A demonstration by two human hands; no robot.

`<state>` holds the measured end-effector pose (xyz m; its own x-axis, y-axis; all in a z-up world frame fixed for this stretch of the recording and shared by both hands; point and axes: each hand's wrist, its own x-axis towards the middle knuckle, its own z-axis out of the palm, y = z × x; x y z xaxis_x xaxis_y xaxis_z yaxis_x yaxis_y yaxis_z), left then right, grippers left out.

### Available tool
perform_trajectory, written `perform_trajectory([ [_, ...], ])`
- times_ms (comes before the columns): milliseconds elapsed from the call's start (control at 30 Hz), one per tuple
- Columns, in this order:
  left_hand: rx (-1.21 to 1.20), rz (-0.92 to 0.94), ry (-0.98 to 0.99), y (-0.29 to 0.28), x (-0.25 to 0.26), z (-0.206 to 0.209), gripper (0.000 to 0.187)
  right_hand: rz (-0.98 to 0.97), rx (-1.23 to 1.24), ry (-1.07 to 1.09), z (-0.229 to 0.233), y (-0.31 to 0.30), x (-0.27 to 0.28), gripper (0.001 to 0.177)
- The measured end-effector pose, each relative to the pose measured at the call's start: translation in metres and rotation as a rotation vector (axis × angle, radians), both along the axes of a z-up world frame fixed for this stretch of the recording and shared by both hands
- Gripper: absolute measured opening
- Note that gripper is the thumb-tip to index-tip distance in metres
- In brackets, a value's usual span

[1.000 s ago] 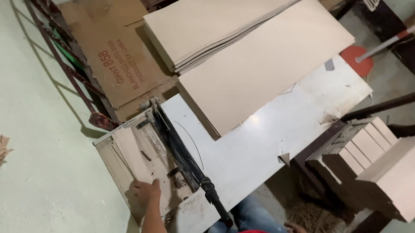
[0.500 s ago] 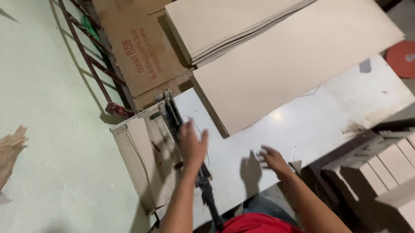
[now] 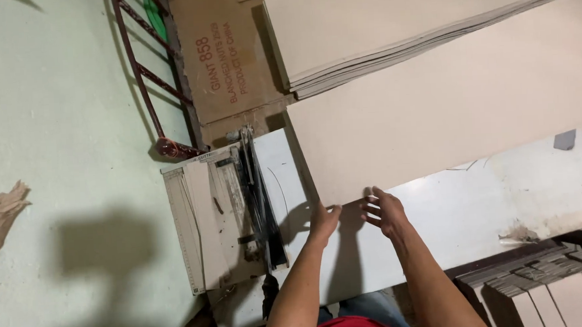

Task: The person uses a manual paper cutter to trim large sheets of beige paper. They align the paper against the guide, pull down the lever to cut, and then remove the trimmed pieces, repeating the process for multiple sheets.

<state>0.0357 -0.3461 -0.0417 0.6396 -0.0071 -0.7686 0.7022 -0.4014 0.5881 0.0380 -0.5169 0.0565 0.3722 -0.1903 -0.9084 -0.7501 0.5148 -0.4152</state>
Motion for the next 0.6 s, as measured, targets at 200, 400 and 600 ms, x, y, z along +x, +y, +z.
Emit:
perform_trajectory([
  [200,-0.169,0.21,-0.051,0.009,0.004,0.003,0.036,-0.069,0.082,-0.132,-0.077,-0.028,-0.009,0.039],
  [400,-0.123,-0.329,-0.417,0.048,-0.024,0.131,0.023,-0.213,0.138,-0.266,-0.085,-0.05,-0.058,0.037],
  [600,0.16,-0.038,-0.389,0.164,-0.052,0.183,0.02,0.019,-0.098,-0.084,-0.115,-0.024,-0.132,0.036],
])
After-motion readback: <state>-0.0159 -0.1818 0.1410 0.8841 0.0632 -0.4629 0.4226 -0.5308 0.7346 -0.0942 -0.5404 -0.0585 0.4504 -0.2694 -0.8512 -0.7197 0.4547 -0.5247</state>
